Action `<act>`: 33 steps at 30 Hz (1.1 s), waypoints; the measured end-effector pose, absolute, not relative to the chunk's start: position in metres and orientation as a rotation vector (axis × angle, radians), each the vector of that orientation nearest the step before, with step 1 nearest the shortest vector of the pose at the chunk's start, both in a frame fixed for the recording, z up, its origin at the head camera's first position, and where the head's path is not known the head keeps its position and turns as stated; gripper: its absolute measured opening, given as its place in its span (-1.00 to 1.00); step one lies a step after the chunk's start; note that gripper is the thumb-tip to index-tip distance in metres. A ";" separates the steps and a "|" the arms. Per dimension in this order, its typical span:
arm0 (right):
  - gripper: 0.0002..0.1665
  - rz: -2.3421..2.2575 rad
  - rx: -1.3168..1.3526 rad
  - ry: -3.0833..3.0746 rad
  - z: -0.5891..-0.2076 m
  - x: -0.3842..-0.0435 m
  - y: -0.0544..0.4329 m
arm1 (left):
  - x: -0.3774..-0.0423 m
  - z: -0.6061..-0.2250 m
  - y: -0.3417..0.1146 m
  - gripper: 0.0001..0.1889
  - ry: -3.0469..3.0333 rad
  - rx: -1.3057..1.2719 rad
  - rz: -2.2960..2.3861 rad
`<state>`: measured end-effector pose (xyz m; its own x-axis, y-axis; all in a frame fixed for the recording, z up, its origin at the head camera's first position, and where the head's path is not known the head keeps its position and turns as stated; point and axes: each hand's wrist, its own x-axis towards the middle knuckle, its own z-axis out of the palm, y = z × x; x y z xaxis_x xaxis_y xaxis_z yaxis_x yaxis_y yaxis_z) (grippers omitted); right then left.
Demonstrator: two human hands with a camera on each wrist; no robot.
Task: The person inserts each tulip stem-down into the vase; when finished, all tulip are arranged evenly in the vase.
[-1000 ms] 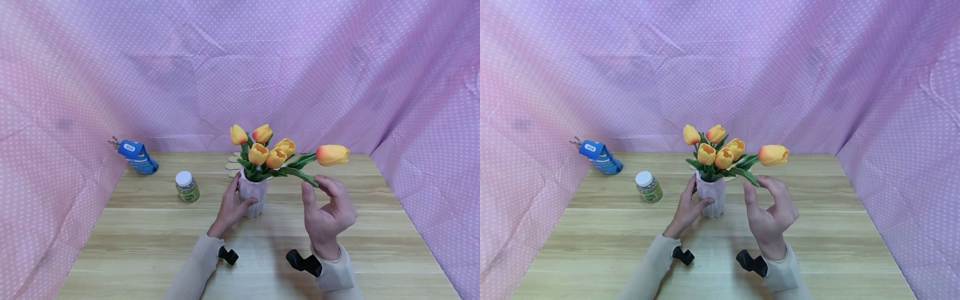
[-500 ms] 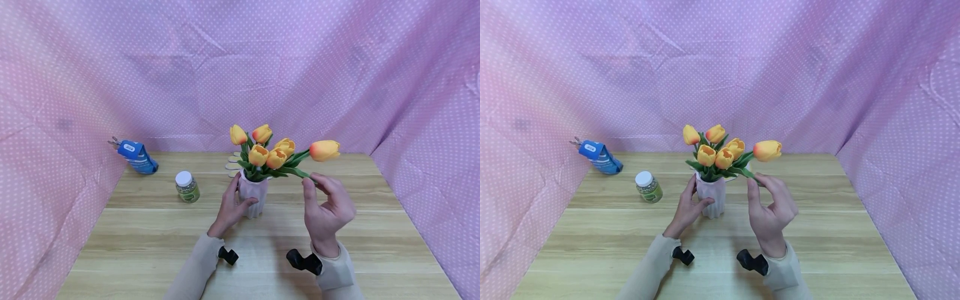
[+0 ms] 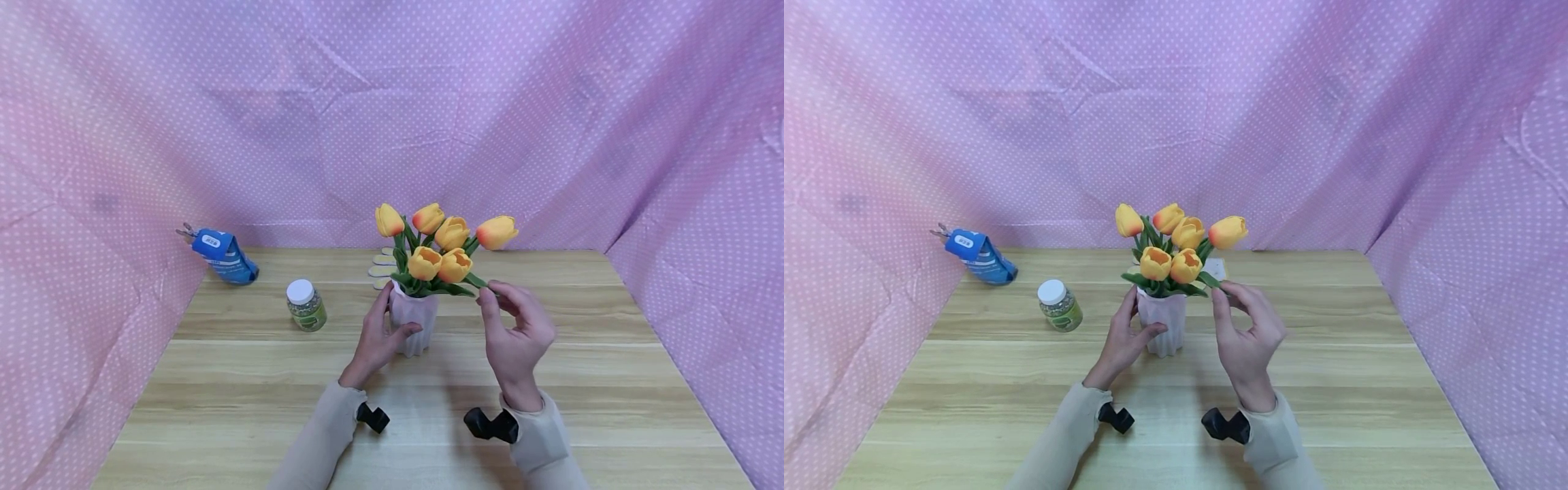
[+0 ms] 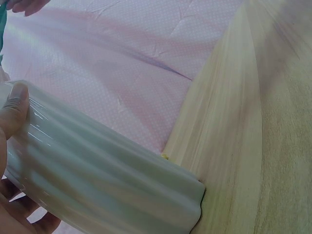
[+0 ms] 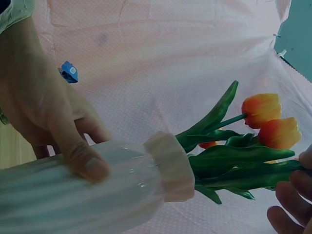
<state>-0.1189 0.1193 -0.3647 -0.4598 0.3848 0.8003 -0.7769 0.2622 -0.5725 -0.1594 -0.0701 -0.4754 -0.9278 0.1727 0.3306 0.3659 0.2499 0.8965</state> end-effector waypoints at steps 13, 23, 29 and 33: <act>-0.76 1.516 0.336 -1.646 -0.379 -0.127 0.123 | -0.159 -0.472 -0.070 0.00 -2.346 -0.515 -1.782; -0.81 1.576 0.298 -1.697 -0.386 -0.132 0.127 | -0.158 -0.472 -0.069 0.03 -2.352 -0.509 -1.780; -0.76 1.674 0.264 -1.682 -0.389 -0.137 0.129 | -0.158 -0.472 -0.070 0.04 -2.340 -0.510 -1.796; -0.73 1.717 0.267 -1.656 -0.389 -0.137 0.131 | -0.159 -0.473 -0.069 0.03 -2.329 -0.519 -1.796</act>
